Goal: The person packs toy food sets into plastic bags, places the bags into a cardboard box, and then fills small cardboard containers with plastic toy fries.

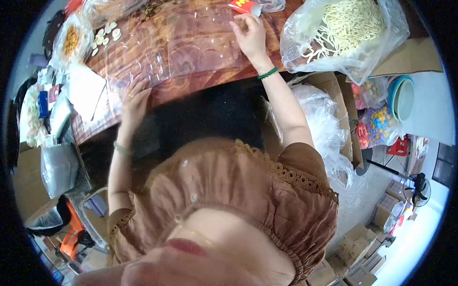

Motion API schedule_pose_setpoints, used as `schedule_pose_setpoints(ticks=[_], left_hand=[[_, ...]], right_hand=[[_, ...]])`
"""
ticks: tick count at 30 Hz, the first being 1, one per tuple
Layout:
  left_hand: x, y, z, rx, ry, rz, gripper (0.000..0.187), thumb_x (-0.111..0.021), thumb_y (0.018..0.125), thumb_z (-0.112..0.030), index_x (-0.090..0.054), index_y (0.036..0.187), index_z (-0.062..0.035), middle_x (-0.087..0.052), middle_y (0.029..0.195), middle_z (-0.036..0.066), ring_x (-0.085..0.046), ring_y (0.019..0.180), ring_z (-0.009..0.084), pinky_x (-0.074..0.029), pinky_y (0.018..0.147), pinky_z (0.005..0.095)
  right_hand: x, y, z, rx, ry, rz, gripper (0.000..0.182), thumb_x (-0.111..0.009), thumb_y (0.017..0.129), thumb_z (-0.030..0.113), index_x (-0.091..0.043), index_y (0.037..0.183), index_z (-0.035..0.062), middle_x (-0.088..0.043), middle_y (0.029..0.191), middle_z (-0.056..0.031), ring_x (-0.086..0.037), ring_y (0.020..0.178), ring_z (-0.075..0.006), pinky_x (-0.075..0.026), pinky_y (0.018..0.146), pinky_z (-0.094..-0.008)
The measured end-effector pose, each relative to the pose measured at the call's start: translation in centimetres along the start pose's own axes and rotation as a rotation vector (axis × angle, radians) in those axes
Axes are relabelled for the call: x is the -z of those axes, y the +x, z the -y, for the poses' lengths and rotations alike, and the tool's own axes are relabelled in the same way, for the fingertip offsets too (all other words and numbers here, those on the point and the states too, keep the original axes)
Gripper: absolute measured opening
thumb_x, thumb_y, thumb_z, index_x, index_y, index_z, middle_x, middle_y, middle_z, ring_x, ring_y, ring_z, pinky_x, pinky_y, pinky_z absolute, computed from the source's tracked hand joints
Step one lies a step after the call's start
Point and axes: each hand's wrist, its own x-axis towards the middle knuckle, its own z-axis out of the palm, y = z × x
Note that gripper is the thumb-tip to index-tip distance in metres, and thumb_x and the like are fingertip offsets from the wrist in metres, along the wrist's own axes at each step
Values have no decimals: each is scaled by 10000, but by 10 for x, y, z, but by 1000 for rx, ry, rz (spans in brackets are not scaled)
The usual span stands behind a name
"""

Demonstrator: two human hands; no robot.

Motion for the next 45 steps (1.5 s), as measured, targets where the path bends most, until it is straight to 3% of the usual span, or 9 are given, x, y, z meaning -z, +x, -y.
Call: schedule_pose_setpoints(ticks=[4, 7, 13, 15, 18, 26, 28, 41, 45], left_hand=[[2, 16, 1, -25, -47, -84, 161, -690, 773, -6, -701, 920, -71, -621, 1197, 105, -525, 1197, 320, -406, 991, 446], [-2, 66, -13, -52, -117, -235, 218, -712, 759, -26, -689, 973, -65, -603, 1221, 107, -529, 1185, 311, -423, 983, 435], [-77, 245, -66, -223, -405, 79, 708, -761, 732, -158, -448, 1364, -89, -458, 1387, 146, -452, 1262, 327, -410, 1021, 412], [-130, 293, -74, -396, -282, -3, 895, -807, 661, -283, -356, 1410, -90, -434, 1384, 190, -409, 1277, 376, -376, 1031, 458], [-156, 324, -84, -425, -304, 68, 890, -816, 643, -304, -381, 1386, -82, -472, 1325, 198, -426, 1249, 385, -386, 1012, 459], [-180, 337, -106, -464, -357, 219, 827, -821, 612, -303, -461, 1317, -61, -552, 1187, 221, -490, 1143, 398, -418, 961, 463], [-194, 337, -102, -542, -366, 169, 812, -813, 610, -271, -466, 1313, -59, -558, 1171, 220, -507, 1108, 396, -417, 962, 464], [-209, 337, -84, -496, -404, 180, 817, -809, 614, -277, -447, 1319, -77, -547, 1205, 195, -515, 1100, 380, -397, 961, 479], [-208, 350, -69, -426, -269, 149, 1049, -841, 612, -418, -290, 1439, -82, -406, 1393, 181, -387, 1265, 372, -289, 1069, 488]], right_hand=[[10, 24, -53, -160, -68, -13, 235, -723, 813, 183, -672, 970, 16, -644, 915, -106, -632, 716, -188, -497, 669, -291], [10, 33, -85, -242, -250, 255, 259, -684, 841, 264, -697, 917, 17, -673, 898, -154, -649, 806, -281, -489, 722, -354], [33, 28, -64, -161, -183, 155, 183, -687, 839, 198, -697, 918, 34, -660, 888, -125, -647, 815, -254, -490, 701, -318], [45, 29, -44, -66, -105, 73, 119, -664, 838, 127, -682, 892, 22, -633, 878, -105, -627, 814, -284, -496, 710, -344], [60, 27, -35, -85, -10, 100, 118, -658, 842, 119, -677, 906, 22, -625, 873, -97, -625, 795, -260, -497, 699, -330], [70, 20, -57, -326, 195, 249, 119, -593, 894, 66, -646, 953, -24, -609, 911, -48, -593, 764, -120, -466, 681, -255], [74, 23, -55, -325, 136, 292, 146, -610, 863, 133, -650, 927, 8, -623, 894, -110, -617, 773, -246, -483, 666, -316], [79, 14, -44, -199, -110, -4, 91, -589, 821, 39, -605, 898, -8, -591, 903, -153, -589, 804, -338, -483, 692, -403], [98, 27, -17, -177, -132, -61, 95, -577, 835, 34, -572, 928, 14, -573, 954, -139, -583, 848, -334, -480, 710, -398]])
